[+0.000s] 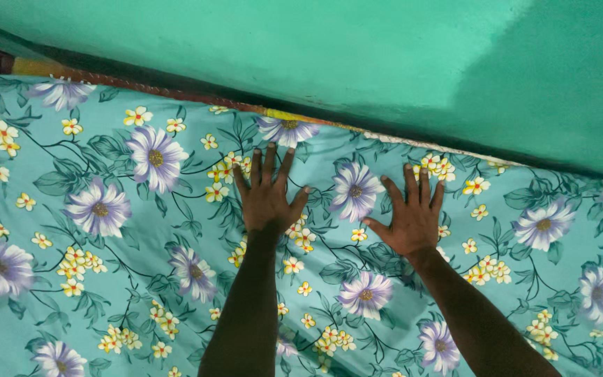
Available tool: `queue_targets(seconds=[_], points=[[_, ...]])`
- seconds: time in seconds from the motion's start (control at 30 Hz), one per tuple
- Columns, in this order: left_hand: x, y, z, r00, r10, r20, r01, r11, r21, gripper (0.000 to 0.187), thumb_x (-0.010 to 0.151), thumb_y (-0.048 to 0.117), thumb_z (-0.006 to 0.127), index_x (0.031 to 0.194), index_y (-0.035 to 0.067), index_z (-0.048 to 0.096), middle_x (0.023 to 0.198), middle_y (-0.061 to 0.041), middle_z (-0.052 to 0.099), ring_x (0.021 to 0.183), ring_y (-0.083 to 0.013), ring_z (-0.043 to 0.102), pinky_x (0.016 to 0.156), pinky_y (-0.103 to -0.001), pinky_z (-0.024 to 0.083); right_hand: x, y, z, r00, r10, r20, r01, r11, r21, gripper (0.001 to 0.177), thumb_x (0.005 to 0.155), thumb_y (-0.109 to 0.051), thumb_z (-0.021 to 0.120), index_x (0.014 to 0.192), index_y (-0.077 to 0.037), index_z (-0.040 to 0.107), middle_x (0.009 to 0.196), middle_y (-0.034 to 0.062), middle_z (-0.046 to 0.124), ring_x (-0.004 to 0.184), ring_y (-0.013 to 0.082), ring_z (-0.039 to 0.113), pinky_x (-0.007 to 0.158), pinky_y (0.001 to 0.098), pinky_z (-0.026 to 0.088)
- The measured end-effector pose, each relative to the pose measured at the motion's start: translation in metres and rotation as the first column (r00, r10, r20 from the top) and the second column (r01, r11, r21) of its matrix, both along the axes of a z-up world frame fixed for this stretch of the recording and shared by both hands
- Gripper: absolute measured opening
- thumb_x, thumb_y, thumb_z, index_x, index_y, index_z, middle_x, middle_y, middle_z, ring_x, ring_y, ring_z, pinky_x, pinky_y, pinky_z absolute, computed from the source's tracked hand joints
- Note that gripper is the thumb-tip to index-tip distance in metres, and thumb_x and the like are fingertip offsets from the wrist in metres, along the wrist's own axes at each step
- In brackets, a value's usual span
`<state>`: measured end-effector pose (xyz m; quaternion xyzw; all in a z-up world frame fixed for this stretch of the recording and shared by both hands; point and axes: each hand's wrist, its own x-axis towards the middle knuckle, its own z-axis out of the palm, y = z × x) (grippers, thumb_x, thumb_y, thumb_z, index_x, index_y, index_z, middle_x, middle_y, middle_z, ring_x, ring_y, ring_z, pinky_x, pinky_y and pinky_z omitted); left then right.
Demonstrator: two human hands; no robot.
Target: The person spreads a floral-patterned bedsheet over a mattress and tucks the edges into the bed frame.
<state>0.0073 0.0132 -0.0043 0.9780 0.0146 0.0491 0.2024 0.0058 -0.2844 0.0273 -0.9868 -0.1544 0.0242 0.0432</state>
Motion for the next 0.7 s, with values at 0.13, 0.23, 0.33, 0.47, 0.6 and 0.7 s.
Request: queue_targets(seconds=[0.13, 0.23, 0.33, 0.47, 0.6, 0.7], points=[[-0.002, 0.0, -0.004, 1.0, 0.006, 0.02, -0.006, 1.0, 0.005, 0.078, 0.092, 0.062, 0.059, 0.159, 0.027, 0.041, 0.166, -0.01, 0.033, 0.153, -0.0379, 0.029, 0.12, -0.072, 0.013, 0.0, -0.001, 0.0, 1.0, 0.007, -0.002, -0.007, 1.0, 0.006, 0.092, 0.08, -0.076, 0.063, 0.151, -0.019, 0.051, 0.166, 0.0225, 0.028, 0.156, 0.0463, 0.015, 0.122, 0.0707, 0.004], [-0.003, 0.001, -0.004, 1.0, 0.001, 0.02, -0.001, 1.0, -0.016, 0.078, 0.092, 0.061, 0.06, 0.159, 0.027, 0.04, 0.166, -0.01, 0.033, 0.153, -0.0379, 0.029, 0.121, -0.071, 0.013, -0.002, -0.002, 0.0, 1.0, 0.009, -0.008, -0.009, 1.0, 0.009, 0.093, 0.078, -0.075, 0.063, 0.151, -0.018, 0.051, 0.165, 0.0238, 0.028, 0.155, 0.0471, 0.015, 0.121, 0.0714, 0.004], [-0.001, 0.0, -0.001, 0.999, 0.008, 0.033, -0.007, 1.0, -0.029, 0.079, 0.09, 0.061, 0.061, 0.158, 0.027, 0.04, 0.165, -0.01, 0.033, 0.153, -0.0377, 0.029, 0.12, -0.072, 0.014, -0.001, -0.001, -0.001, 1.0, 0.007, -0.015, -0.007, 1.0, -0.005, 0.094, 0.077, -0.075, 0.063, 0.15, -0.017, 0.052, 0.165, 0.0245, 0.028, 0.155, 0.0482, 0.016, 0.12, 0.0719, 0.003], [-0.002, 0.001, 0.002, 1.0, 0.011, 0.009, -0.01, 1.0, -0.018, 0.078, 0.091, 0.06, 0.062, 0.159, 0.027, 0.04, 0.166, -0.009, 0.033, 0.153, -0.0361, 0.031, 0.12, -0.071, 0.015, 0.0, -0.002, -0.004, 1.0, 0.026, -0.012, -0.027, 0.999, -0.045, 0.095, 0.081, -0.076, 0.062, 0.152, -0.015, 0.051, 0.166, 0.0268, 0.028, 0.155, 0.0507, 0.017, 0.121, 0.0735, 0.003], [-0.001, 0.001, 0.002, 1.0, 0.016, 0.009, -0.015, 0.999, -0.046, 0.079, 0.091, 0.06, 0.062, 0.159, 0.027, 0.04, 0.166, -0.009, 0.033, 0.152, -0.0366, 0.032, 0.12, -0.072, 0.016, 0.0, -0.005, -0.007, 0.999, 0.049, -0.015, -0.05, 0.998, -0.045, 0.095, 0.081, -0.077, 0.06, 0.151, -0.013, 0.051, 0.164, 0.0301, 0.029, 0.153, 0.0536, 0.017, 0.119, 0.0756, 0.003], [-0.01, -0.005, 0.005, 1.0, 0.018, 0.022, -0.016, 0.997, -0.075, 0.077, 0.094, 0.059, 0.062, 0.159, 0.027, 0.039, 0.167, -0.008, 0.033, 0.153, -0.0365, 0.032, 0.122, -0.072, 0.015, -0.006, -0.012, -0.004, 0.998, 0.069, -0.013, -0.069, 0.997, -0.045, 0.095, 0.084, -0.077, 0.058, 0.153, -0.012, 0.048, 0.163, 0.0317, 0.029, 0.153, 0.0552, 0.018, 0.118, 0.0764, 0.004]])
